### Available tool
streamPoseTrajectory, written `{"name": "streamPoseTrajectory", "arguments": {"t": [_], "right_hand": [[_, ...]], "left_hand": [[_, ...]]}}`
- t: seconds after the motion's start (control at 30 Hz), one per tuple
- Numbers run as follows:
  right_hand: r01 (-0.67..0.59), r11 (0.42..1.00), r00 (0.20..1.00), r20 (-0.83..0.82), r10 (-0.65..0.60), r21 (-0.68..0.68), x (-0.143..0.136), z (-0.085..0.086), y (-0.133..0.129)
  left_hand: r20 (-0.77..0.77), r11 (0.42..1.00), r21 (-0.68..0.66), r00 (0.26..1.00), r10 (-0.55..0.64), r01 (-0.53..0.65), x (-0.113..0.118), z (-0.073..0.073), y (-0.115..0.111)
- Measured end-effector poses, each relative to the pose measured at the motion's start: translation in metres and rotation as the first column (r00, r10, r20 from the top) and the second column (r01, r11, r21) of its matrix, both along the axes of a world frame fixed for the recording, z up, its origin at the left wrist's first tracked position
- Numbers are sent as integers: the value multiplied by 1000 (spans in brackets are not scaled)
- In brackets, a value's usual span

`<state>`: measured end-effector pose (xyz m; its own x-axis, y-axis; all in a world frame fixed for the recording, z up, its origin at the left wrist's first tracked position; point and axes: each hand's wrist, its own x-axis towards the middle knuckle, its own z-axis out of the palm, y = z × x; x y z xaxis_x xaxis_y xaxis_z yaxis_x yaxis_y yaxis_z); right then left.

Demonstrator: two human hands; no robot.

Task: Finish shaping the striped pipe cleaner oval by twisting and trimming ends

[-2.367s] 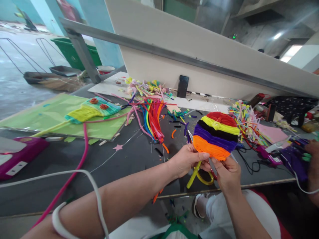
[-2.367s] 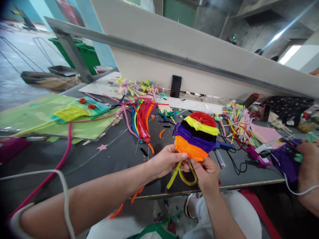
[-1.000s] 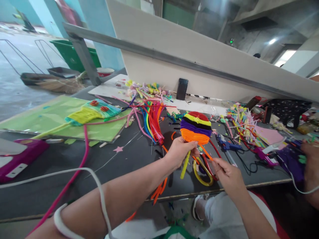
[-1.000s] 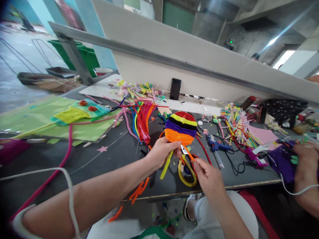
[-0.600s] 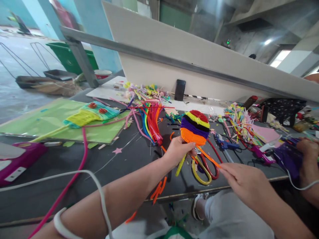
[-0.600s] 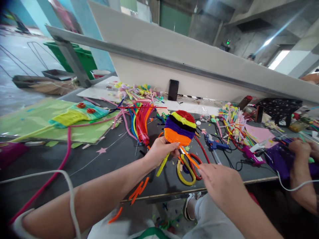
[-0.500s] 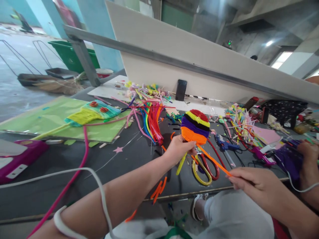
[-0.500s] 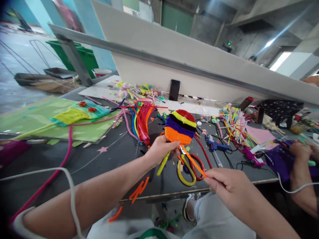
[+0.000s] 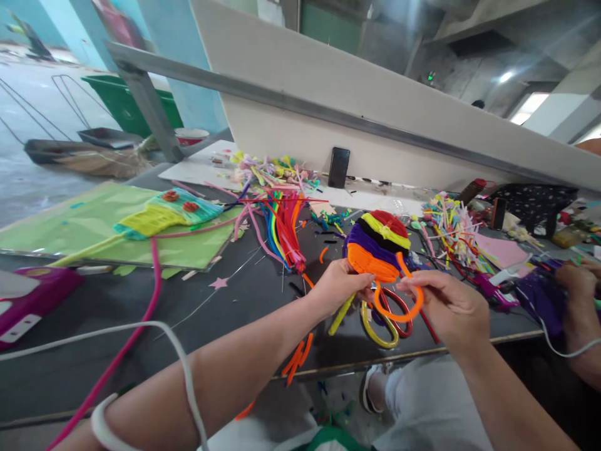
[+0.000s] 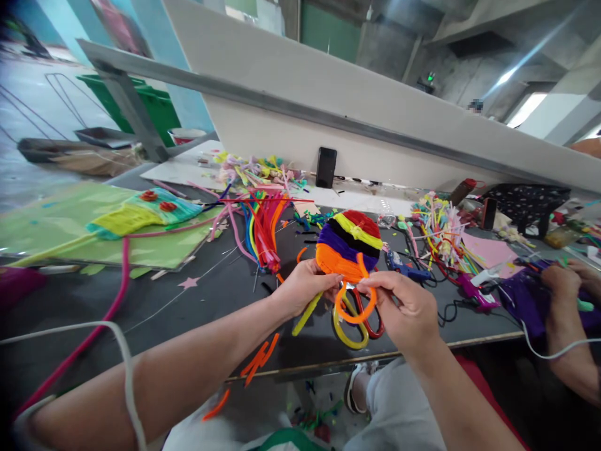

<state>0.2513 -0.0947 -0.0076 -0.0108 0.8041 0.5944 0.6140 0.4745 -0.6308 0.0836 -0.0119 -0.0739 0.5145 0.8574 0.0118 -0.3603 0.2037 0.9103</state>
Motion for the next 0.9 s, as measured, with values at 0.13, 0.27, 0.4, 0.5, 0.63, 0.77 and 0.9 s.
{"name": "streamPoseTrajectory", "arguments": {"t": [0.13, 0.27, 0.4, 0.5, 0.63, 0.77, 0.9], "right_hand": [[14, 1000, 994, 110, -16, 23, -4, -17, 6], [7, 996, 988, 154, 7, -88, -3, -28, 7], [43, 989, 992, 120, -26, -143, -2, -34, 7], [47, 982, 997, 68, -36, -180, -2, -35, 9], [77, 977, 995, 77, -62, -201, -4, -35, 12], [96, 967, 993, 86, -78, -236, -5, -34, 14], [155, 978, 976, 173, -131, -136, -8, -36, 18]], "left_hand": [[-13, 999, -40, 1000, 4, -4, 0, 1, -1], [-4, 999, -13, 999, 41, -41, 0, 2, -1], [-10, 998, 3, 998, 58, -58, 0, 3, -1], [-6, 999, -2, 999, 40, -40, 0, 3, -3], [-17, 999, 19, 999, 28, -27, 0, 4, -3], [-47, 999, 11, 998, 32, -32, 0, 5, -3], [-74, 1000, 18, 997, 15, -14, 1, 6, -5]]}}
